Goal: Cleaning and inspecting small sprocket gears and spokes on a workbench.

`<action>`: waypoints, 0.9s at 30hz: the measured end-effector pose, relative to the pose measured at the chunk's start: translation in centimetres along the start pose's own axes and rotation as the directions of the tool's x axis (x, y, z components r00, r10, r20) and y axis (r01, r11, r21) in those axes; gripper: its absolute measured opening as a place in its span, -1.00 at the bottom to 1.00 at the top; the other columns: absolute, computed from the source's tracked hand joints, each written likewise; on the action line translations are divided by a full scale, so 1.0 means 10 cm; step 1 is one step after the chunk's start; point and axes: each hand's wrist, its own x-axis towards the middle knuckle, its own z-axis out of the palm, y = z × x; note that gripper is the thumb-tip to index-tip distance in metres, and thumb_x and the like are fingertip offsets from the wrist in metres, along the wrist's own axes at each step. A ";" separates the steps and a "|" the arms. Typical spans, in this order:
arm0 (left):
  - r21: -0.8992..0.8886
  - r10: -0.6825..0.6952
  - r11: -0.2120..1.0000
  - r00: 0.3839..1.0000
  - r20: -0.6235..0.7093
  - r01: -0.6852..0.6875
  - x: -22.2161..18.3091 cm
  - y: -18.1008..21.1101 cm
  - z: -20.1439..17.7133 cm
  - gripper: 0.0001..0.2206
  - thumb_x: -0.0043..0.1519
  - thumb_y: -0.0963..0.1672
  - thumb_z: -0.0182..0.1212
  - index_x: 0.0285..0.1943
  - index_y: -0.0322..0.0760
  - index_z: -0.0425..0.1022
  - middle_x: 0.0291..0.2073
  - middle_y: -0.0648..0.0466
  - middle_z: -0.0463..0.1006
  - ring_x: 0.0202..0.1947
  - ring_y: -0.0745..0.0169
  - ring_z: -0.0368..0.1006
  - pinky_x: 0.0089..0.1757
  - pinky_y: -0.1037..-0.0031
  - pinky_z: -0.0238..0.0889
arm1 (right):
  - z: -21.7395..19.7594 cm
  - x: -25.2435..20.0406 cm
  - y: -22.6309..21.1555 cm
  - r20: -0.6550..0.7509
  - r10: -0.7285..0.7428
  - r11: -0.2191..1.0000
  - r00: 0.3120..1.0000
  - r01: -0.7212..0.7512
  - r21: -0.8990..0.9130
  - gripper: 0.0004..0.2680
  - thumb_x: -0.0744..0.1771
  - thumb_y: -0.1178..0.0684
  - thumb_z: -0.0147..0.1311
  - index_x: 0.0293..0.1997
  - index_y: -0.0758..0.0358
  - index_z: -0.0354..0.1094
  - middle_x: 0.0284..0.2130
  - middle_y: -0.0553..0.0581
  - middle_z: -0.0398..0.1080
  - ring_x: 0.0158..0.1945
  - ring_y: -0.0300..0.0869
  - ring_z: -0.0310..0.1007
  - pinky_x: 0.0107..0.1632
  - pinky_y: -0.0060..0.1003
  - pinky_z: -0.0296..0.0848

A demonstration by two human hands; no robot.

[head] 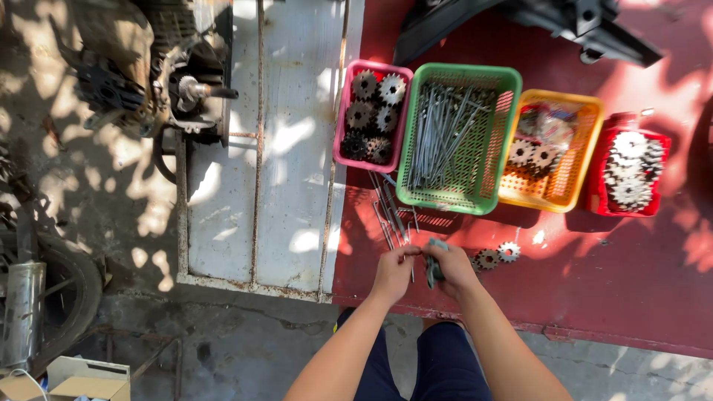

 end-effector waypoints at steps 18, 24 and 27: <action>-0.225 0.337 0.926 0.934 0.122 -0.304 -2.49 2.71 0.34 -0.78 0.31 -0.18 -0.08 -0.18 -0.53 0.45 -0.49 0.01 0.52 -0.50 0.33 0.23 -0.44 0.40 0.21 | -0.77 -3.25 -1.30 0.324 -0.665 0.740 0.673 0.650 0.169 -0.84 0.37 0.22 -0.01 0.04 0.42 0.34 -0.16 0.21 0.53 -0.17 -0.17 0.45 -0.03 -0.32 0.45; -0.213 0.260 0.955 0.929 0.264 -0.207 -2.69 2.74 0.32 -0.85 0.41 -0.19 -0.03 -0.13 -0.37 0.45 -0.48 0.14 0.42 -0.53 0.44 0.17 -0.45 0.53 0.09 | -1.09 -2.90 -1.54 0.204 -0.676 0.692 0.708 0.515 0.505 -0.86 0.36 0.26 0.04 -0.03 0.54 0.32 -0.25 0.31 0.43 -0.25 0.01 0.50 -0.10 -0.13 0.56; -0.077 0.261 0.965 0.935 0.239 -0.250 -2.70 2.79 0.24 -0.83 0.40 -0.16 -0.03 -0.18 -0.33 0.44 -0.52 0.12 0.42 -0.52 0.39 0.24 -0.41 0.50 0.18 | -1.07 -3.08 -1.65 0.289 -0.761 0.643 0.580 0.735 0.217 -0.84 0.39 0.22 -0.03 -0.01 0.55 0.37 -0.27 0.34 0.55 -0.26 -0.01 0.60 -0.09 -0.18 0.63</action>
